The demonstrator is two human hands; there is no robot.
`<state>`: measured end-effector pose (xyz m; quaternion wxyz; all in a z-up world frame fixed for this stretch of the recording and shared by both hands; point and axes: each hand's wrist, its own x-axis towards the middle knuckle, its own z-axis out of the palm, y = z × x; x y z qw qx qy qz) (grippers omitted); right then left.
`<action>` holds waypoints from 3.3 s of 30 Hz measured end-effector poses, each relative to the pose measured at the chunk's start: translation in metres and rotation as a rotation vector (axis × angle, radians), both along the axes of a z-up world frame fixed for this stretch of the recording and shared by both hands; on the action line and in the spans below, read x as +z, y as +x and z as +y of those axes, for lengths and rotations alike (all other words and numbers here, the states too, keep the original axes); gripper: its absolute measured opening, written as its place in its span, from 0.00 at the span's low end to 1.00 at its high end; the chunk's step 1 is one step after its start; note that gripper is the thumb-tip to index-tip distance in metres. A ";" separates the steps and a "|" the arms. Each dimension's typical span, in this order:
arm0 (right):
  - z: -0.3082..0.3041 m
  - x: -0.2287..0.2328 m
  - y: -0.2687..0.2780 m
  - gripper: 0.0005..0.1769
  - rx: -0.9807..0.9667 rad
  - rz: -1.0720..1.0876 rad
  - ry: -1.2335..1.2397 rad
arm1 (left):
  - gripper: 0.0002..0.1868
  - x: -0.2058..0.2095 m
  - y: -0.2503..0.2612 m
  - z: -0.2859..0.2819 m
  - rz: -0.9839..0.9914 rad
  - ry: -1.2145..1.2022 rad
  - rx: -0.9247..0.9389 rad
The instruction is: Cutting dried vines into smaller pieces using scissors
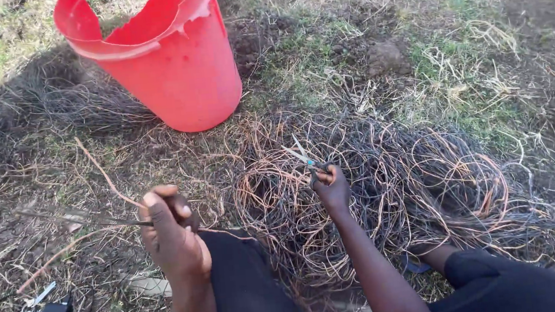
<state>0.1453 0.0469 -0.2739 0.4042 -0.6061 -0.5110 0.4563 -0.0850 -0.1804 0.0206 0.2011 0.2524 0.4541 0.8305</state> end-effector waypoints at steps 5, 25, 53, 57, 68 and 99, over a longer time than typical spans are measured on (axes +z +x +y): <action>-0.016 0.090 -0.036 0.25 0.092 0.039 0.067 | 0.20 -0.009 0.002 0.008 0.130 -0.025 0.083; 0.002 0.365 -0.055 0.25 0.583 0.328 0.517 | 0.19 0.082 0.032 0.041 0.603 -0.129 -0.118; 0.036 0.251 0.139 0.27 0.484 0.390 0.054 | 0.18 0.061 -0.070 0.204 -0.029 0.215 -0.103; 0.047 0.238 0.150 0.28 0.461 0.274 0.020 | 0.13 0.084 -0.143 0.163 -0.081 0.275 0.520; -0.004 0.314 0.112 0.28 0.350 0.322 0.173 | 0.21 0.087 -0.021 0.147 0.264 -0.111 -0.084; -0.065 0.301 0.058 0.32 0.540 0.535 -0.024 | 0.21 0.065 0.116 0.157 -0.029 -0.047 -0.684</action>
